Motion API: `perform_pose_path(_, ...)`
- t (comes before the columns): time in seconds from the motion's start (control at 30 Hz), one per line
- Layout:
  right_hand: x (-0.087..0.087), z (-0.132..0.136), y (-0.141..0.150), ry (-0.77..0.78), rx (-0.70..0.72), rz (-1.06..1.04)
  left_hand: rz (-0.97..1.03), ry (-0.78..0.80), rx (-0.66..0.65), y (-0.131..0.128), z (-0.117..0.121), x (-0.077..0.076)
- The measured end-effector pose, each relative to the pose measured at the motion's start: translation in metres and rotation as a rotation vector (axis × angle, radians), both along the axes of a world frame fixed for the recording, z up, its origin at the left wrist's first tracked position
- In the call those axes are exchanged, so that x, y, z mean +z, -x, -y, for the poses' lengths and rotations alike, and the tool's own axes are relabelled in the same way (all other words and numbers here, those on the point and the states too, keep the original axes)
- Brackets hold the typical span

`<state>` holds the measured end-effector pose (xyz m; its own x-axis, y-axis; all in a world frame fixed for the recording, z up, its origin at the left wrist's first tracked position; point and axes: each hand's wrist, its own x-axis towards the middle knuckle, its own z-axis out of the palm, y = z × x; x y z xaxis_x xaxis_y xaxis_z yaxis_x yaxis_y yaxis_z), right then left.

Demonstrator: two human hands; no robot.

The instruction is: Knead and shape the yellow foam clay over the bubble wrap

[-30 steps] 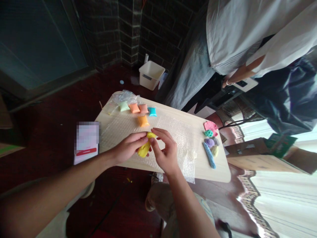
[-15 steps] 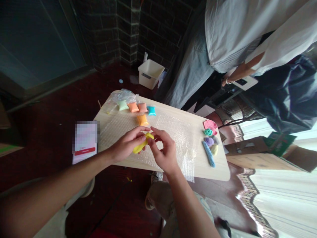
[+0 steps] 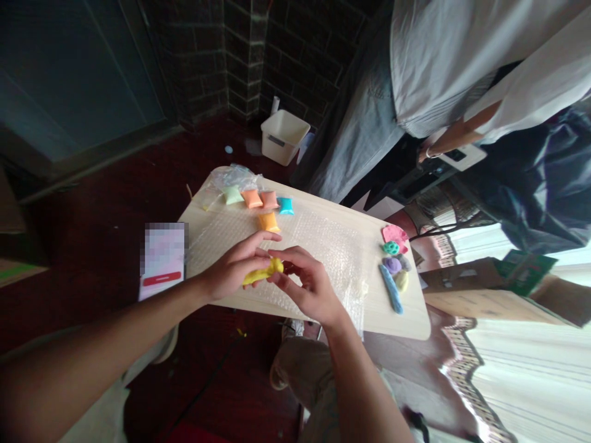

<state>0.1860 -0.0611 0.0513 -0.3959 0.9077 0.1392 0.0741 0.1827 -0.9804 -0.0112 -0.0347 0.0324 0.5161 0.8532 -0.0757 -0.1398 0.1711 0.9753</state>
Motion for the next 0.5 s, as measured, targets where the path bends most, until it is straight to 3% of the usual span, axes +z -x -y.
perform_pose_path(0.5,-0.0039,-0.0017,-0.0015,0.017,-0.032,0.019,-0.063,-0.057,-0.052,0.0092,-0.0066,-0.0009)
